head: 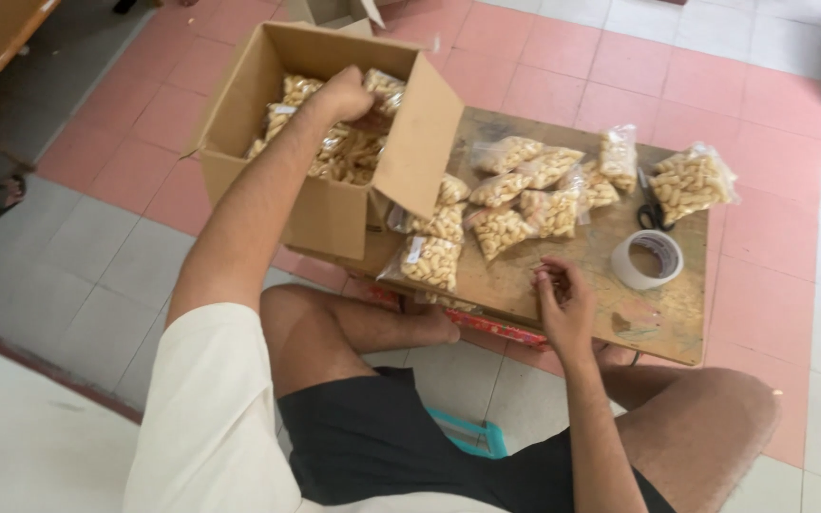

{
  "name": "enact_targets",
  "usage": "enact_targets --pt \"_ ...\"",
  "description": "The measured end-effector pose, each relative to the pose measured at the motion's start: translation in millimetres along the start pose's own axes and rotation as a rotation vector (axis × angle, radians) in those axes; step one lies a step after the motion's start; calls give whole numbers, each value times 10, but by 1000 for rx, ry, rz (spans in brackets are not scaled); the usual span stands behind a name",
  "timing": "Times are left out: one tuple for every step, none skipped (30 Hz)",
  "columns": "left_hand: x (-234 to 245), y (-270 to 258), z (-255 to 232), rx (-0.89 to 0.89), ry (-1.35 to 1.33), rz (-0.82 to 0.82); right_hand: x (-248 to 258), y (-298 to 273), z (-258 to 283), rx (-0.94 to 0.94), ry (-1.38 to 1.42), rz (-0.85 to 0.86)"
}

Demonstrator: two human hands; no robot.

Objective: The person sits on the floor and repeatedly picks up small plastic bags of snacks from a table, inspects them, and places them into a cardboard box. The person handles the bags one at a time, occasionally adjusting their position before placing them inside the box.

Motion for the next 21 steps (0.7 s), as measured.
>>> enact_targets --pt "-42 57 3 -11 3 5 17 7 34 -1 -4 -12" --pt "-70 115 10 -17 207 -7 5 14 78 9 4 8" --pt "-103 169 28 -22 413 -21 -16 9 118 16 12 28" --pt "-154 215 40 -32 417 -15 3 18 127 12 10 17" --pt "-140 251 14 -70 541 -87 -10 21 145 15 3 35" --pt "-132 279 -17 -110 664 -161 -25 22 164 17 -3 52" --pt "-142 286 -34 -119 670 -155 -12 28 161 10 -3 42" --pt "-141 291 -28 -98 759 -157 -15 29 180 24 -3 46" --pt "-125 286 -7 -74 846 -162 -25 33 203 41 -4 54" --pt "-170 336 -23 -81 850 -159 -11 33 200 37 -4 47" --pt "-150 368 -7 -40 965 -208 -16 38 197 31 -9 51" --pt "-128 391 7 1 1080 -257 -22 37 198 25 -14 54" --pt "-119 375 -21 -3 1082 -256 -20 37 186 23 -14 50" --pt "-73 337 -98 -33 1099 -324 -27 31 199 45 -30 55" --pt "-21 299 -187 -66 1115 -394 -31 33 216 68 -47 58" --pt "-6 301 -200 -71 1116 -396 -24 21 226 68 -47 53" --pt "20 299 -221 -96 1052 -397 -28 19 228 57 -52 61" --pt "48 291 -241 -121 987 -398 -34 13 234 46 -57 69" --pt "82 189 -277 -124 988 -402 -30 9 237 48 -57 65" --pt "125 80 -311 -143 873 -403 -36 1 238 46 -51 72" --pt "160 -24 -356 -164 756 -404 -31 -4 239 45 -47 77"
Point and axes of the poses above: each hand's wrist, its own y-axis towards the middle knuckle, its own x-axis out of the back of the hand, z = x × y, the point moved 9 cm from there along y, towards the middle knuckle, and after that the axes turned 2 degrees about -y, right-handed, at the moved point
